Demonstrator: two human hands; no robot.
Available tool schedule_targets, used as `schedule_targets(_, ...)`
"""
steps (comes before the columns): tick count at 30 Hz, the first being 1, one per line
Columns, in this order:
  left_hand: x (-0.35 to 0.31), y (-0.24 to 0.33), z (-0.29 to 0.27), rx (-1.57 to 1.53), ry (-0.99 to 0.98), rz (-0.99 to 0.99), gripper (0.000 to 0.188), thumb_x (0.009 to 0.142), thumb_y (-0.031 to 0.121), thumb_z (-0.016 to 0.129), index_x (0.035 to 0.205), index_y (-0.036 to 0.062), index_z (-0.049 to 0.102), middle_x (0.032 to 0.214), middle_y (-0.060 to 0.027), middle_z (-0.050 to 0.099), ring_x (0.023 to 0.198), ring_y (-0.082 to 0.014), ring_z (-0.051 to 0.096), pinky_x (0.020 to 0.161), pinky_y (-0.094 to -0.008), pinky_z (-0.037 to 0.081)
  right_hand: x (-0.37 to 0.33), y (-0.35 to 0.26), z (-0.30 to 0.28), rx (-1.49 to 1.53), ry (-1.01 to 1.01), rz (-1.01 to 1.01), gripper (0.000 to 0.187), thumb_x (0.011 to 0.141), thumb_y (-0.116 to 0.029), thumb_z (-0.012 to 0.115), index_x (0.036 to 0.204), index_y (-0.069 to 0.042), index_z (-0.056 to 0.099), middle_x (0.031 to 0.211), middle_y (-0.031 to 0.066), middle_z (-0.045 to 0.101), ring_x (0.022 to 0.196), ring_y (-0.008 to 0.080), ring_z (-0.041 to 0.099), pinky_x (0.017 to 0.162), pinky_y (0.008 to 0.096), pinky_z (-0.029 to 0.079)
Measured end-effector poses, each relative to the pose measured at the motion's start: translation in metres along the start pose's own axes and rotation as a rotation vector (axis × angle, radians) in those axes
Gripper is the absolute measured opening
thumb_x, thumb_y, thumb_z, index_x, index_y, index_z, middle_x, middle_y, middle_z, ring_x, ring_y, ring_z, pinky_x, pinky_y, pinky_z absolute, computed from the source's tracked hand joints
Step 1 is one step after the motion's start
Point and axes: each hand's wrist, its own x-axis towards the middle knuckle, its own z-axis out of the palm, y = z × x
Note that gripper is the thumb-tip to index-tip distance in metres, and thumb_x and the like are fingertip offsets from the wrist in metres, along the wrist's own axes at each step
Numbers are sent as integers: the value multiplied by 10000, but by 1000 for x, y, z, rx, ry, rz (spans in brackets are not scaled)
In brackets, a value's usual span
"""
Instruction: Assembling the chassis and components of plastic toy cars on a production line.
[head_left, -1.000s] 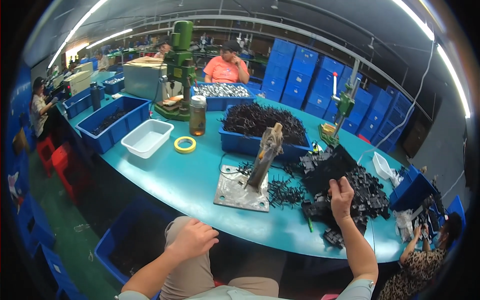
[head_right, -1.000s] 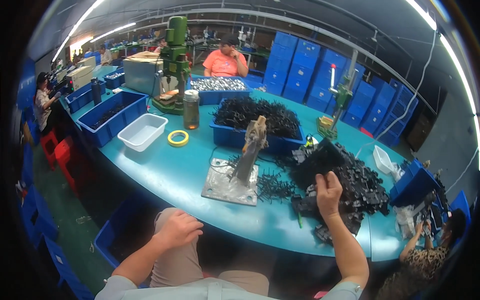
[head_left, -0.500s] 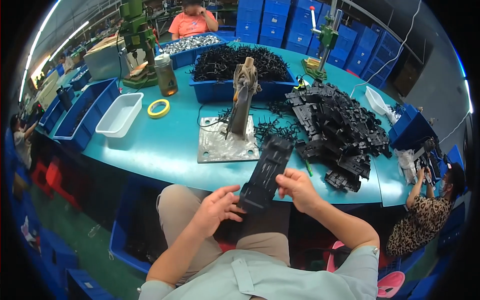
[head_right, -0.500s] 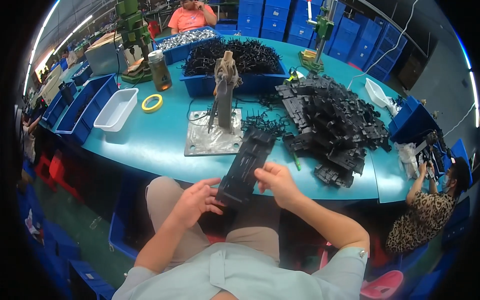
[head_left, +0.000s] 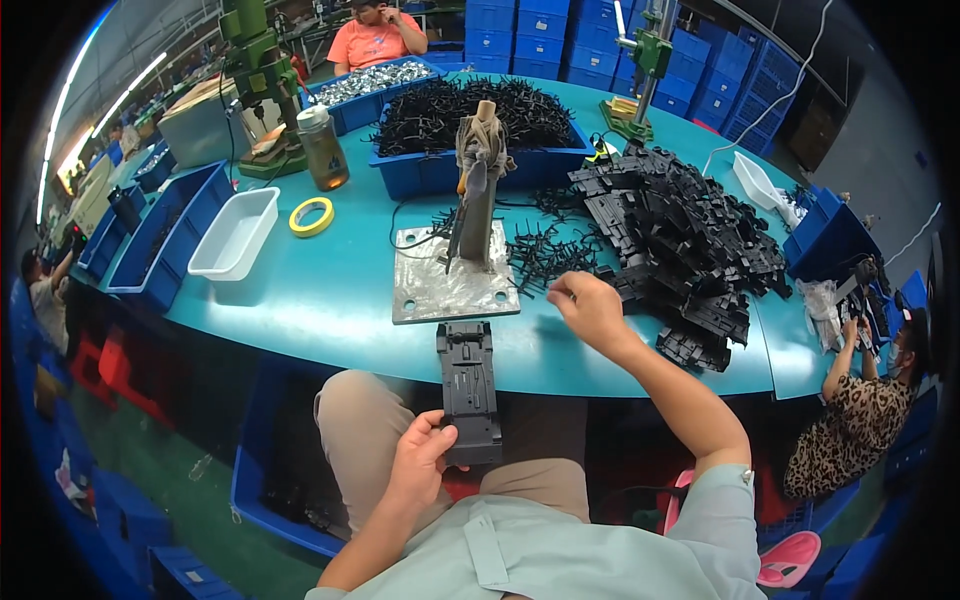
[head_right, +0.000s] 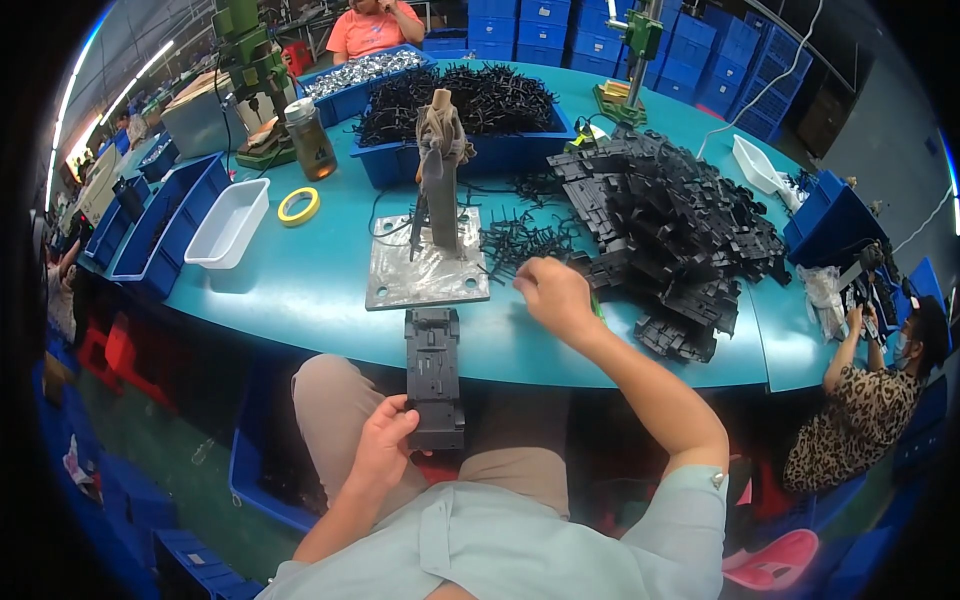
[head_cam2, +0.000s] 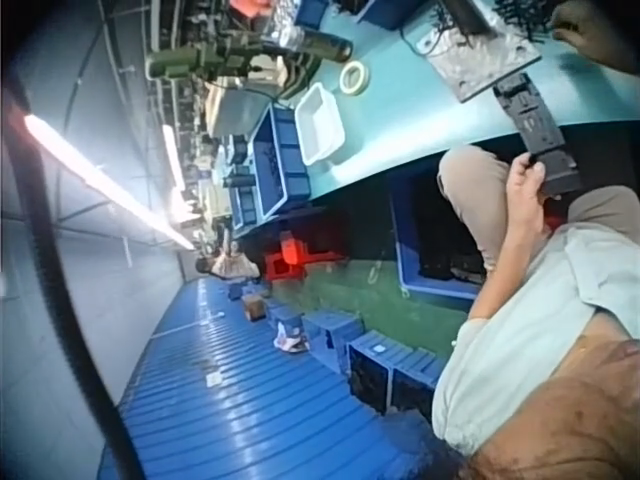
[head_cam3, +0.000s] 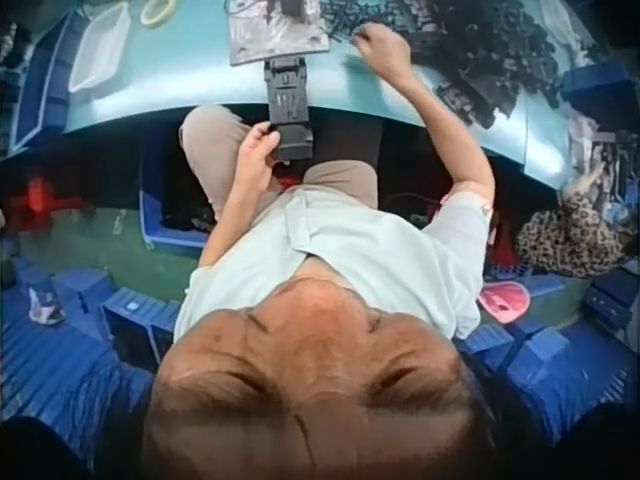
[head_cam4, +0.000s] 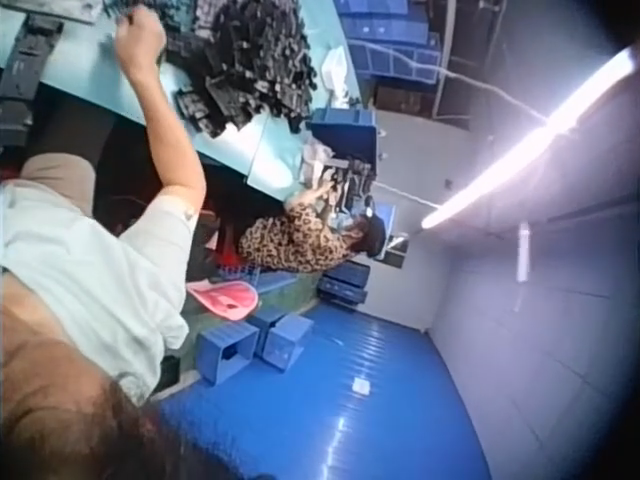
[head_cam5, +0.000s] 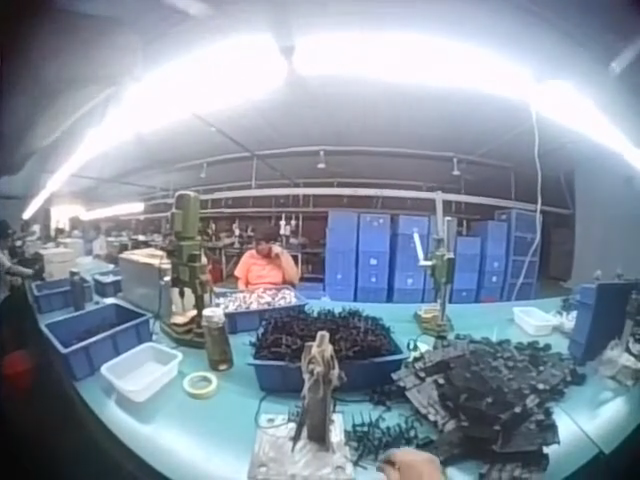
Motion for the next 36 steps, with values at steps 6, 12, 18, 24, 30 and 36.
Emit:
schedule_targets(6,0,-5,-5,-3,29,14,202,928,130,508,1114,50,506,1005,-93,645,840,-180,647,639,-303,522,19,-6,26,20,48,-75,132,788,-206,684,883,-114,674,793,65,629,695,239,621,643,344,495)
schedule_targets(12,-2,-5,-1,-53,69,12,208,915,98,532,1113,38,519,958,-74,640,775,-139,623,615,-291,510,23,-6,50,-91,-63,3,153,803,-235,668,888,-108,656,831,72,607,808,259,614,720,380,483)
schedule_targets(18,0,-5,0,-70,70,11,205,915,95,528,1111,34,522,955,-74,640,768,-139,622,617,-291,509,19,9,52,97,121,-102,82,816,-129,652,884,-84,652,788,54,629,707,205,620,607,321,490)
schedule_targets(24,0,-1,0,-87,62,5,219,912,95,530,1121,33,511,964,-85,644,779,-150,632,616,-292,509,-11,-10,15,1173,-75,742,181,878,-107,617,1016,6,584,924,54,627,719,88,597,562,221,497)
schedule_targets(30,5,-2,0,-93,49,-3,221,913,98,533,1121,27,506,963,-86,643,789,-156,636,615,-294,508,-42,-6,-2,1232,-230,986,237,905,-144,580,1097,-8,551,1037,86,647,737,86,605,578,216,496)
schedule_targets(36,7,-3,-1,-102,57,-8,165,917,85,528,1068,19,527,963,-76,637,813,-142,625,691,-290,515,-56,-5,-27,797,-529,781,281,890,-226,583,1021,19,629,882,111,675,635,123,602,523,238,473)
